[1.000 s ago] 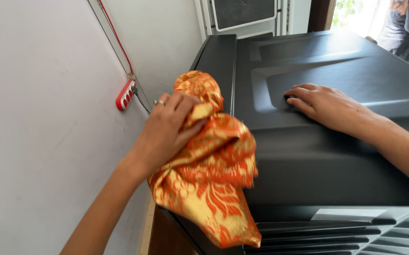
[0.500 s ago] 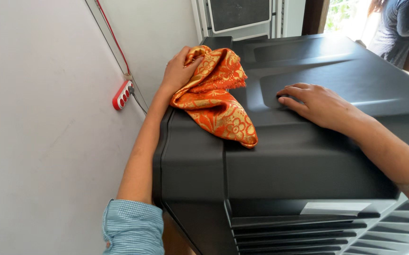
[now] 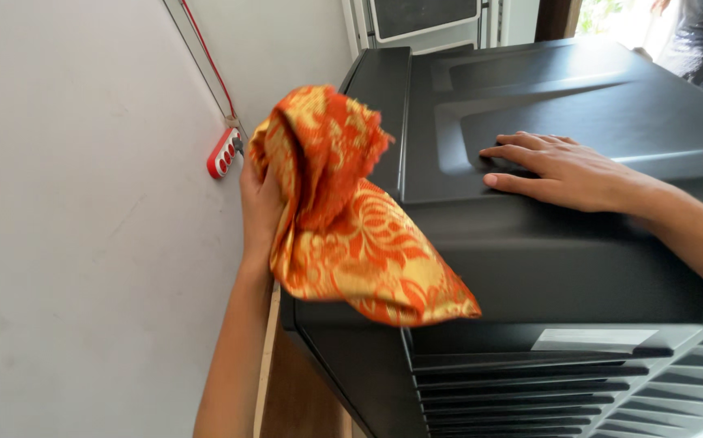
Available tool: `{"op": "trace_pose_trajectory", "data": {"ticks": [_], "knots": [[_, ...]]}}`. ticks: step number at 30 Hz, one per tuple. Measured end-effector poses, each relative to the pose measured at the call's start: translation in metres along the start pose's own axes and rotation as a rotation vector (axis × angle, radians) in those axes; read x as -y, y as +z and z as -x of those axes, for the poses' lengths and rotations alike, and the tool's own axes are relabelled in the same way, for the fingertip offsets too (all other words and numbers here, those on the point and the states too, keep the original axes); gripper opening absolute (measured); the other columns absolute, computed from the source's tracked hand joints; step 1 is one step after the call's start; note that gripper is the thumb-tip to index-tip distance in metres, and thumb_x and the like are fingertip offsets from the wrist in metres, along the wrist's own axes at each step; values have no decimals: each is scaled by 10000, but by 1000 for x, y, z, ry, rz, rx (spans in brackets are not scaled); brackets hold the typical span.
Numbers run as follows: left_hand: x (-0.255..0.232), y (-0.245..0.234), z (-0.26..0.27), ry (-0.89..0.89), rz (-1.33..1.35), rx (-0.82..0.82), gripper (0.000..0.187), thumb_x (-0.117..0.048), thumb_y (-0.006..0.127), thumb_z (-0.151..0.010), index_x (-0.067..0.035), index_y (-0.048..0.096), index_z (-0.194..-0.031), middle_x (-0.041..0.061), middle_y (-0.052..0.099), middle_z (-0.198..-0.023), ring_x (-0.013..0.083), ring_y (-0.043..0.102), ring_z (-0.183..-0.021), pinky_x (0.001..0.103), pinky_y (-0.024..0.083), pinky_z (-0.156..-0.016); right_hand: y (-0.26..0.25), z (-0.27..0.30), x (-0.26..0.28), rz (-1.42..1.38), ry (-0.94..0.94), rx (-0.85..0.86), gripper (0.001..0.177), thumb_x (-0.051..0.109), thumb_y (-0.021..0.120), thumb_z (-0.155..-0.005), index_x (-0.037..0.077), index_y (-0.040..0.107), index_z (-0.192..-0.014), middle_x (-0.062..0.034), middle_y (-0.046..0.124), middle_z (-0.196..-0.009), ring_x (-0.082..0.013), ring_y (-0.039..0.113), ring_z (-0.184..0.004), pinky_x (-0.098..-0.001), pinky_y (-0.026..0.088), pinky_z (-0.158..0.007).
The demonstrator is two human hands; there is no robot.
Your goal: The person wipes the top, front panel, and side vents of a black and white air cooler with a bright orange cloth, then turns a dial on the front panel.
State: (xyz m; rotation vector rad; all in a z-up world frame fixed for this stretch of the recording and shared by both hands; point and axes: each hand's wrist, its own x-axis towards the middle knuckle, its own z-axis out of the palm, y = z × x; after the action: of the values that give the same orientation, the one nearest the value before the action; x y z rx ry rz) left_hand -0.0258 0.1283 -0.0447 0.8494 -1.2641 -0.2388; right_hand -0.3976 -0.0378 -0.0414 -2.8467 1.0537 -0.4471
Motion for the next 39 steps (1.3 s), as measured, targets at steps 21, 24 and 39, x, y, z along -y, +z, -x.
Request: {"op": "trace_pose_trajectory", "data": {"ticks": [21,24,39], "knots": [[159,-18,-148,4,-150,16,351,-175,623,-1018,32,593,-1300,101,706,-1195,146,668,-1050,292,554,-903,-9,13,31,190,-50,26,1035,850,420,-739,259,344,-1585,-68,311,-1642,-278,248,-1484,-506,267,-1176],[203,-9,-193,-21,-296,-37,407,-261,660,-986,8,613,-1287,101,727,-1179,162,686,-1050,304,552,-901,-26,19,42,104,-55,12,986,807,465,-751,242,401,-1556,-57,379,-1608,-281,330,-1453,-482,315,-1169],[164,4,-197,-15,-1022,225,564,-497,585,-1017,-30,486,-1317,304,603,-1199,524,597,-1093,570,469,-956,-36,12,55,65,6,29,918,823,558,-723,316,516,-1487,0,474,-1512,-277,430,-1359,-482,355,-1142]]}}
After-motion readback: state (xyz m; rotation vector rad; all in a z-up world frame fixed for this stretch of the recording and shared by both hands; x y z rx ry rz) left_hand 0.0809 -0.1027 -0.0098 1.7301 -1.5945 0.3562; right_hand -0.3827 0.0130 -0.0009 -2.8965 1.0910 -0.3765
